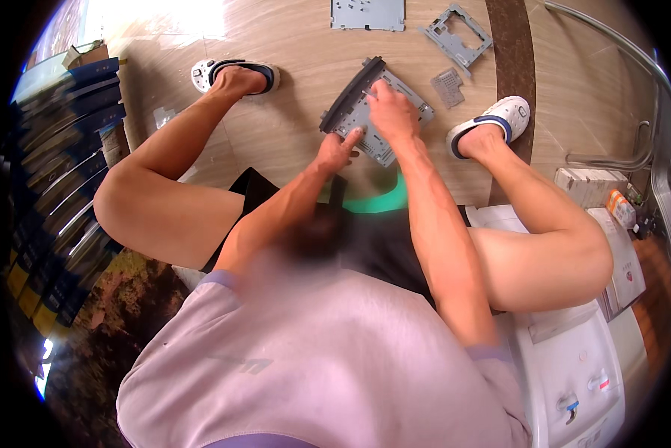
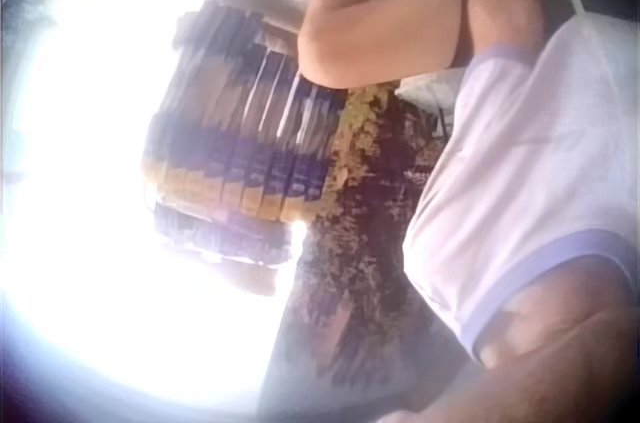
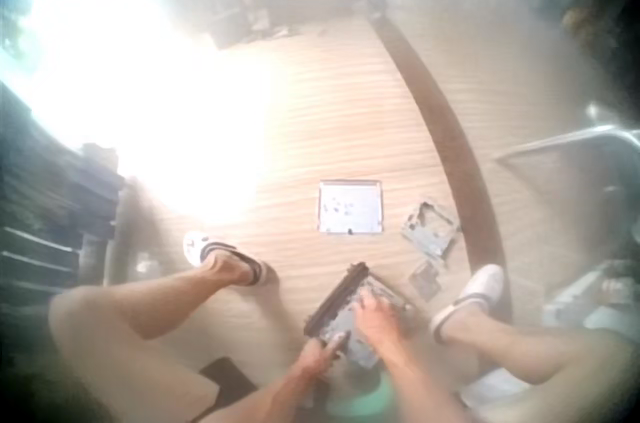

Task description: The person disassembles a car stereo by using a screwdriver to remove screws from the casing and then prying the internal circuit board away from the metal housing by hand.

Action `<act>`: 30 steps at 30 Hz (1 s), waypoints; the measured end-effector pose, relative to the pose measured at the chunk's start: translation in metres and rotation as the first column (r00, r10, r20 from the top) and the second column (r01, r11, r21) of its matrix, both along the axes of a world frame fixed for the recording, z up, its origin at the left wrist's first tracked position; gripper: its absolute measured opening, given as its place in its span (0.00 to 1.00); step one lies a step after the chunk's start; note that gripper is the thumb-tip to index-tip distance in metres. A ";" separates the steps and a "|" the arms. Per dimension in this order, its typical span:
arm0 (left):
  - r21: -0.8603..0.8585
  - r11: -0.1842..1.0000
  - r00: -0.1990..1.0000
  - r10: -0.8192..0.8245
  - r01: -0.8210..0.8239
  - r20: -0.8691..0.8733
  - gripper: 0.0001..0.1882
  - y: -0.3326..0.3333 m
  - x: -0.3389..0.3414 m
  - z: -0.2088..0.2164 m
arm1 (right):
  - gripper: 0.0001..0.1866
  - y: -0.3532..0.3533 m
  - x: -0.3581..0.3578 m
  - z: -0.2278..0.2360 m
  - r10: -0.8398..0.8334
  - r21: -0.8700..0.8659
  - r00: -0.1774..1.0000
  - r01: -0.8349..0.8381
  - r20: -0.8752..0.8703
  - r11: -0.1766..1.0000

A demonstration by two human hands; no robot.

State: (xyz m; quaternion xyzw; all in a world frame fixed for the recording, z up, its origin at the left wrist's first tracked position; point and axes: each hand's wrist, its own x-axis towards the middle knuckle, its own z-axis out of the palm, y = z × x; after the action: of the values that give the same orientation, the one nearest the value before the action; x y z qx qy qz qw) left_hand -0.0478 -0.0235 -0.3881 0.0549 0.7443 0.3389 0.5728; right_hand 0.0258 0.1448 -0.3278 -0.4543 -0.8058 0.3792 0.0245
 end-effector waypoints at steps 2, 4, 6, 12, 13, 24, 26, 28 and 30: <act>0.001 1.000 1.000 -0.010 0.010 0.006 0.40 0.000 0.001 -0.001 | 0.08 -0.002 0.001 -0.004 0.001 0.022 1.000 -0.001 -0.014 1.000; 0.005 1.000 1.000 -0.022 0.022 0.015 0.40 0.006 0.004 0.002 | 0.08 0.002 0.007 -0.012 0.001 0.048 1.000 0.000 -0.024 0.999; -0.002 0.998 0.998 -0.066 0.066 0.017 0.40 0.004 0.001 0.003 | 0.08 0.001 0.006 -0.011 0.041 0.000 0.999 -0.041 -0.026 0.999; 0.027 1.000 1.000 -0.007 0.007 0.030 0.41 0.006 0.000 0.010 | 0.08 -0.003 0.005 -0.011 0.017 0.006 0.997 -0.016 -0.078 1.000; 0.027 1.000 0.999 -0.009 0.008 0.030 0.41 0.007 0.001 0.011 | 0.08 -0.003 0.006 -0.013 0.015 0.006 0.997 -0.015 -0.078 1.000; 0.033 0.999 1.000 -0.003 0.002 0.010 0.41 0.000 0.004 0.006 | 0.08 -0.011 0.005 -0.015 -0.013 0.034 0.997 0.015 -0.077 0.999; 0.034 0.999 1.000 -0.013 0.013 0.005 0.41 0.001 0.000 0.002 | 0.08 -0.011 0.002 -0.017 -0.014 0.056 0.996 0.018 -0.086 0.998; 0.038 0.999 1.000 -0.022 0.022 -0.006 0.41 0.001 -0.002 -0.002 | 0.08 -0.011 -0.004 -0.018 -0.012 0.081 0.995 0.020 -0.100 0.997; 0.054 0.999 1.000 0.006 -0.006 0.005 0.41 0.003 0.004 0.003 | 0.09 -0.015 -0.002 -0.022 -0.051 0.090 0.996 0.057 -0.071 0.994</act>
State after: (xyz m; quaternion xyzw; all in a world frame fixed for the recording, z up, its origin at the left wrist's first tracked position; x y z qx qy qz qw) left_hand -0.0440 -0.0208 -0.3855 0.0675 0.7335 0.3608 0.5720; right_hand 0.0242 0.1299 -0.3502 -0.4613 -0.8083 0.3563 0.0831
